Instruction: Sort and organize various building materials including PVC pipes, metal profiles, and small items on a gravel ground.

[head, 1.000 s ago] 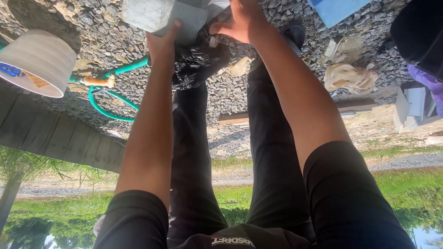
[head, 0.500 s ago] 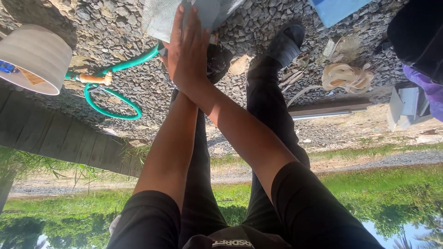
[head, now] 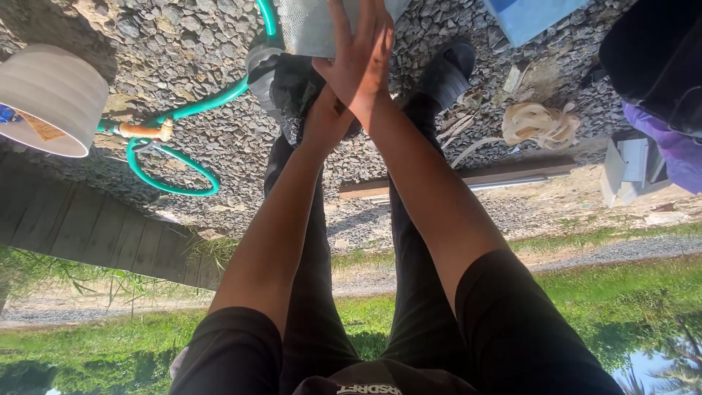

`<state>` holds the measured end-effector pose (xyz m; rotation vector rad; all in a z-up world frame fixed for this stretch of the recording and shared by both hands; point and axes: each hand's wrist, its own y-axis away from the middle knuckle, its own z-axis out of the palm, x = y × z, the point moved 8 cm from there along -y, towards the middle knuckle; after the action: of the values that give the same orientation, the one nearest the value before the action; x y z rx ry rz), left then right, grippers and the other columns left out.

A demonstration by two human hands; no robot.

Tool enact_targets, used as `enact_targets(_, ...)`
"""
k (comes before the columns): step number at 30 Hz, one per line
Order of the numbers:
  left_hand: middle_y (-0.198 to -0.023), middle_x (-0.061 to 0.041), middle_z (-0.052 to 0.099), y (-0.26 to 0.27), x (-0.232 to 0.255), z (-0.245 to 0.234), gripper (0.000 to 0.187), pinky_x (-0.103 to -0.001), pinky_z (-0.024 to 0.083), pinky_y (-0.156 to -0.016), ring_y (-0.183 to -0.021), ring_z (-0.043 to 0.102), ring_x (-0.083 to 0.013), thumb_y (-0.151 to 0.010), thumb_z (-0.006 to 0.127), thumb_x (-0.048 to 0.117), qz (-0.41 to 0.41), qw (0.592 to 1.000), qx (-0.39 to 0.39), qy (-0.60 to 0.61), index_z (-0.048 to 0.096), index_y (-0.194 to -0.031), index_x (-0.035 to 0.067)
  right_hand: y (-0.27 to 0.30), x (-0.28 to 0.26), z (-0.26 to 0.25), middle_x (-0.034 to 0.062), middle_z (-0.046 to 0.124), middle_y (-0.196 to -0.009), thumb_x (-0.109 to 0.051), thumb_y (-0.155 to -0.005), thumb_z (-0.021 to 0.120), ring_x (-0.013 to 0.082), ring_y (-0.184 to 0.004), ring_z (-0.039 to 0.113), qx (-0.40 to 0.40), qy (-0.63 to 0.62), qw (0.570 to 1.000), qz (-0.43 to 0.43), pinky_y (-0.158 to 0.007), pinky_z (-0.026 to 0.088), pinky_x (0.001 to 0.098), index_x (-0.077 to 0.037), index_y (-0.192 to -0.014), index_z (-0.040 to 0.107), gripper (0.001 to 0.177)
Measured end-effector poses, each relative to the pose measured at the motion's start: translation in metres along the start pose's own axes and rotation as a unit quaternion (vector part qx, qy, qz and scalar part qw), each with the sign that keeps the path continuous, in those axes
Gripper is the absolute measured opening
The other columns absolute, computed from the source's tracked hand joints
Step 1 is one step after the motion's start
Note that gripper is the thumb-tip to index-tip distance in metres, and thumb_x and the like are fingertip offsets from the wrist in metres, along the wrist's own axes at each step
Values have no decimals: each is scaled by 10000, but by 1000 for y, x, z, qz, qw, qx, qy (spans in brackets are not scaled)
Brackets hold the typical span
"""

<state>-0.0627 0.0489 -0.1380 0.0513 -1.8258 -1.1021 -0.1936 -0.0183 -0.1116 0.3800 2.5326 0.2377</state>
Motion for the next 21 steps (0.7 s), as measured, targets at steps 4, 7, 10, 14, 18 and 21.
enact_targets(4,-1396,-137,616,10,23,-3,471,-412,536,-1001,-1237,641,-343,-1010,713,244,13,993,-36,-111,538,-1409,65,-10,19,-6,146,511,-1468,-400,-765,942,357,-1391,430,-93,20,994,-52,-1164,313,588,-87,-1547,407,998)
enact_targets(7,-1307,-96,664,13,9,-14,402,-397,579,-910,-1136,695,-313,-1016,726,313,-60,983,7,-175,559,-1320,109,-8,18,-15,125,592,-1451,-397,-757,995,298,-1398,477,-104,-12,989,-108,-1169,312,586,-51,-1541,426,1029)
enact_targets(10,-1304,-112,662,21,-11,-28,521,-408,565,-930,-1155,692,-310,-948,761,332,-91,980,69,-165,530,-1356,105,-6,4,-33,197,530,-1547,-272,-685,959,346,-1450,499,-107,-112,978,-140,-1214,393,496,-20,-1558,435,1049)
enact_targets(14,-1383,-129,615,24,-33,-20,970,-396,503,-1048,-1260,625,-287,-757,872,412,-140,990,33,-12,369,-1509,61,-5,13,-34,185,676,-1353,-261,-703,933,324,-1210,685,-219,-242,945,-37,-1043,542,433,-50,-1475,579,875)
enact_targets(18,-1611,-181,397,-11,-65,-8,1331,-404,390,-1169,-1491,394,-295,-735,954,500,-45,981,49,180,92,-1616,-3,-17,47,-3,133,776,-1172,-212,-772,870,234,-1016,774,-324,-340,880,71,-883,595,376,-81,-1383,701,648)
enact_targets(21,-1612,-209,395,-48,-53,-4,1263,-432,362,-1232,-1525,371,-316,-758,980,485,-54,965,32,256,181,-1607,-2,-37,71,27,122,777,-1057,-279,-803,857,233,-909,767,-445,-282,839,135,-802,586,373,-71,-1276,732,532)
